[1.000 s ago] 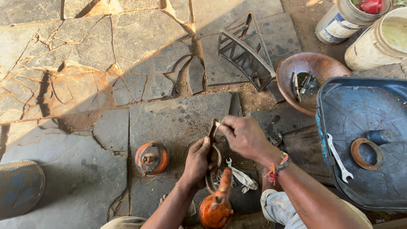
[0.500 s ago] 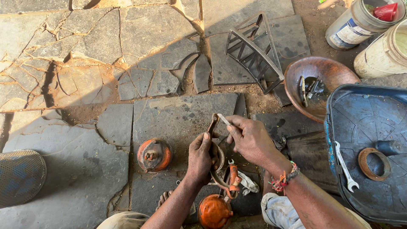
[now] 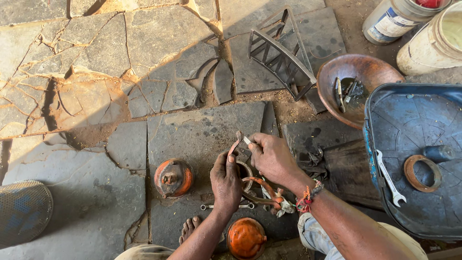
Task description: The person cleans a circular metal component by scraping residue from its surfaces with a small metal tool and wiping it.
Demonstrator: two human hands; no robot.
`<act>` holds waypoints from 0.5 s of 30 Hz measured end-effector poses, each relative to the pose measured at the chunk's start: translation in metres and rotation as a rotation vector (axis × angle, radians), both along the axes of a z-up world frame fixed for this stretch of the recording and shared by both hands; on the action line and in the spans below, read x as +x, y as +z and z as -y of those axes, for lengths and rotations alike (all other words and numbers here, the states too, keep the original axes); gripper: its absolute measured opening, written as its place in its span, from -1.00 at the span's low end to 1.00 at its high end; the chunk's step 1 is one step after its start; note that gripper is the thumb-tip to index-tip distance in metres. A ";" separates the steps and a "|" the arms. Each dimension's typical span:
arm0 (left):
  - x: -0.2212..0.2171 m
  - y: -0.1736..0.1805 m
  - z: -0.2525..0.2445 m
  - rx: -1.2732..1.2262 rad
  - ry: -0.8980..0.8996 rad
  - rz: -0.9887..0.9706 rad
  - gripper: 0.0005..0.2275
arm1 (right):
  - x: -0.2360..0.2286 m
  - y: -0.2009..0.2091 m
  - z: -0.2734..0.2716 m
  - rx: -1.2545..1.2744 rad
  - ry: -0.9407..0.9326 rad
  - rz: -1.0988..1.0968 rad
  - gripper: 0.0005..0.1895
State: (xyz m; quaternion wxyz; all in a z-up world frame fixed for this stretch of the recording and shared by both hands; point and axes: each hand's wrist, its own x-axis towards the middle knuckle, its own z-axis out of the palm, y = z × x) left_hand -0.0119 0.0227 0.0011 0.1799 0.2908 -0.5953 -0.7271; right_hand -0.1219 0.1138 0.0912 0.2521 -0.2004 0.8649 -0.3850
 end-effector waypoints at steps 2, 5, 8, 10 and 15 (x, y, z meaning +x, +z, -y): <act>0.001 0.002 0.003 0.022 -0.036 0.026 -0.73 | 0.002 -0.008 -0.003 -0.050 0.057 -0.301 -0.86; 0.002 0.007 0.013 0.271 -0.156 0.107 -0.72 | -0.003 -0.015 -0.013 0.215 0.209 -0.349 -0.85; 0.003 0.011 0.019 0.594 -0.272 0.111 -0.69 | -0.008 -0.014 -0.024 -0.034 0.320 -0.693 -0.79; 0.005 0.011 0.018 0.744 -0.356 0.094 -0.66 | -0.014 -0.010 -0.026 -0.039 0.343 -0.711 -0.81; 0.005 0.006 0.007 0.760 -0.491 0.055 -0.62 | -0.017 0.007 -0.019 -0.087 0.188 -0.639 -0.87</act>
